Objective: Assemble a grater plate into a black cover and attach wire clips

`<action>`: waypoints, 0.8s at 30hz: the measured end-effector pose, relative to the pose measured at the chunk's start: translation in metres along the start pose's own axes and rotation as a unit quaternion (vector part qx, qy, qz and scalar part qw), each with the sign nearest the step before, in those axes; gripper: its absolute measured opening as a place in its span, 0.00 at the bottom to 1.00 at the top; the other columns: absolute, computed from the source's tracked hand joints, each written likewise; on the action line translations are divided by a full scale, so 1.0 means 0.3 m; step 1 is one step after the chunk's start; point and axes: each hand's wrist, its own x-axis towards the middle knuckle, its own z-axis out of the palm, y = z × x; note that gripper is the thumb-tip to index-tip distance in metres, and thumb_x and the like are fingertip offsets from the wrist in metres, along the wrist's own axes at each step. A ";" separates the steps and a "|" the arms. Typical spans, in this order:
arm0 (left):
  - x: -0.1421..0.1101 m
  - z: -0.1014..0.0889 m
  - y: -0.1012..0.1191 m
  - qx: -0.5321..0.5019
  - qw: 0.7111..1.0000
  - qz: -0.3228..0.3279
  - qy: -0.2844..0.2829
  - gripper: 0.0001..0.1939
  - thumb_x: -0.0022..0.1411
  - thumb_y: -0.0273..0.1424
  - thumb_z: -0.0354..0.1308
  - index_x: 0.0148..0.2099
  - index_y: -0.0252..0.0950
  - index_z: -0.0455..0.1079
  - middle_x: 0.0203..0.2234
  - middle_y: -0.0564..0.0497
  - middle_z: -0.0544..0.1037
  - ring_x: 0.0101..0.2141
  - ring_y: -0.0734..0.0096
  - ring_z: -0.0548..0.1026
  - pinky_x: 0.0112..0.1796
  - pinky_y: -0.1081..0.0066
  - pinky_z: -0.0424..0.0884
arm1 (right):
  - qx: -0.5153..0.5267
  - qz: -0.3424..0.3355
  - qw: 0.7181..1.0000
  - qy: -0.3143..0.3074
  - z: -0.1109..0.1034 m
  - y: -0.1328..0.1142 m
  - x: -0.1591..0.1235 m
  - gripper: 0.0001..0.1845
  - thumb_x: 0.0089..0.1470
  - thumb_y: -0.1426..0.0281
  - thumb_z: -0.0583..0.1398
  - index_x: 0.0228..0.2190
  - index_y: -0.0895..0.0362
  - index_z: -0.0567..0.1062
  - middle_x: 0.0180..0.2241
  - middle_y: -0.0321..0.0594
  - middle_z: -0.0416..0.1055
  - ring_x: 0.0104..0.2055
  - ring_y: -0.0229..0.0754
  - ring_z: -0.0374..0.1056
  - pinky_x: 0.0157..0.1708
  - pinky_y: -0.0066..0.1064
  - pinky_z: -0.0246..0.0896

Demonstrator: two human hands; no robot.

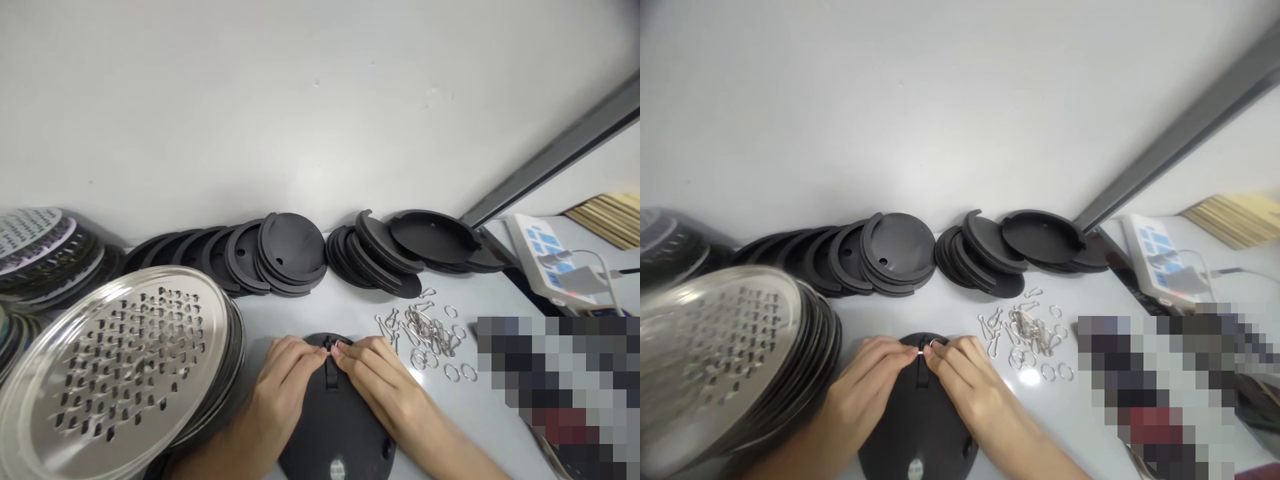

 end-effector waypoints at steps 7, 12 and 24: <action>0.004 -0.002 0.005 0.017 1.000 0.009 -0.021 0.10 0.67 0.18 0.47 0.42 0.32 0.69 0.32 0.48 0.73 0.37 0.69 0.72 0.40 0.67 0.70 | -0.013 0.011 1.000 -0.025 -0.004 -0.003 -0.017 0.19 0.65 0.76 0.49 0.55 0.63 0.65 0.43 0.49 0.71 0.45 0.45 0.65 0.47 0.39 0.65; 0.000 0.008 0.006 0.071 0.996 0.035 -0.028 0.10 0.68 0.18 0.46 0.42 0.31 0.67 0.32 0.47 0.72 0.36 0.66 0.71 0.38 0.64 0.70 | -0.079 -0.006 0.996 -0.032 -0.008 -0.005 -0.028 0.20 0.65 0.76 0.49 0.56 0.64 0.65 0.49 0.50 0.72 0.53 0.46 0.65 0.54 0.43 0.61; -0.021 0.020 -0.011 0.067 0.995 0.033 -0.061 0.09 0.68 0.18 0.47 0.44 0.31 0.66 0.33 0.48 0.70 0.37 0.66 0.69 0.40 0.63 0.68 | -0.119 -0.012 0.992 -0.042 0.000 -0.006 -0.042 0.21 0.63 0.80 0.47 0.56 0.66 0.65 0.52 0.51 0.71 0.58 0.44 0.63 0.56 0.43 0.62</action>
